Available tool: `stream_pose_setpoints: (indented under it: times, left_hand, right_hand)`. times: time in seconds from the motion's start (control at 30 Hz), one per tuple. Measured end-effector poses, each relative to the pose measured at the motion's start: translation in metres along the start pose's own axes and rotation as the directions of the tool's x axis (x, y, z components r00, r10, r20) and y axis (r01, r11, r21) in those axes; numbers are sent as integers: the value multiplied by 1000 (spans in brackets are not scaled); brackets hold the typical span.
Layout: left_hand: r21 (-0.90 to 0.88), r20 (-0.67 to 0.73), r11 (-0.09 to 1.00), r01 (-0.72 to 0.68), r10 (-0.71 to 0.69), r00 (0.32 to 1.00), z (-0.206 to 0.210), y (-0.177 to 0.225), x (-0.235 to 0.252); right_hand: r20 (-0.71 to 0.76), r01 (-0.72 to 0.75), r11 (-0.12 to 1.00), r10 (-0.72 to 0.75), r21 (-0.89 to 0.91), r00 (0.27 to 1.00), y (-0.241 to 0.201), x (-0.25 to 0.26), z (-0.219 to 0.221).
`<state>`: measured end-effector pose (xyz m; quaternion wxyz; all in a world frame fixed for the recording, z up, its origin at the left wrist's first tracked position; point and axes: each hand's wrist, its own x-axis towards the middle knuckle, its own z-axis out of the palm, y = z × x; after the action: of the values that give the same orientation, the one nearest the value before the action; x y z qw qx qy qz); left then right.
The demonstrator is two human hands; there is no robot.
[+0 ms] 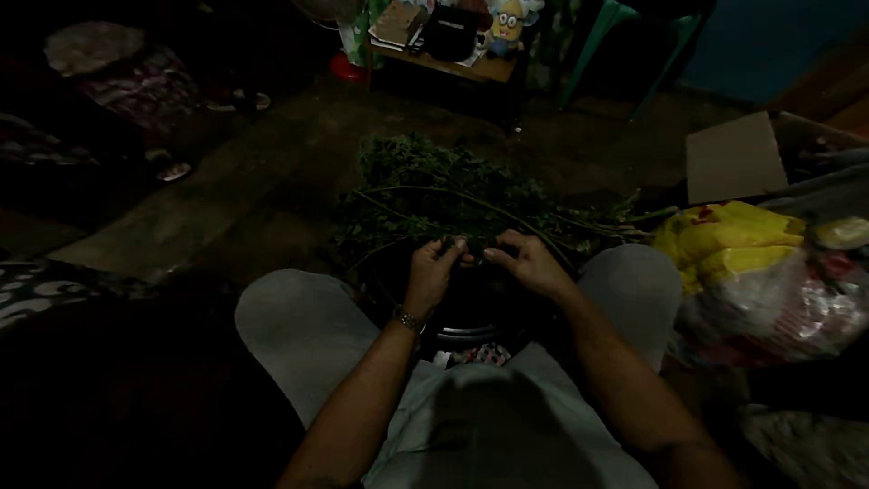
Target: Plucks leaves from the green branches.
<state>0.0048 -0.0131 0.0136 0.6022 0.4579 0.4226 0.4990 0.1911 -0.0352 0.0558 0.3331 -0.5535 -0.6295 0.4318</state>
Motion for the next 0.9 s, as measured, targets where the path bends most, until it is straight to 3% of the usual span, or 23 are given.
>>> stream_pose_setpoints:
  times: [0.1,0.23,0.47,0.6,0.9]
  left_hand:
    - [13,6,999,-34,34,999,-1,-2,0]
    - [13,8,999,-43,43,999,-2,-3,1]
    - [35,-23,999,-3,4,1000,-3,1,2]
    - [19,-33,1000,-8,9,999,-2,1,2]
    - [34,-20,999,-3,3,1000,1,1,0]
  right_hand:
    - [31,-36,998,35,57,999,-1,1,5]
    - [-30,-49,992,53,113,998,1,2,8]
    - [-89,-61,997,57,-38,994,-4,-1,-3]
    - [7,-71,994,72,-86,997,-3,0,-1]
    - [-93,-64,985,79,157,992,-2,3,12]
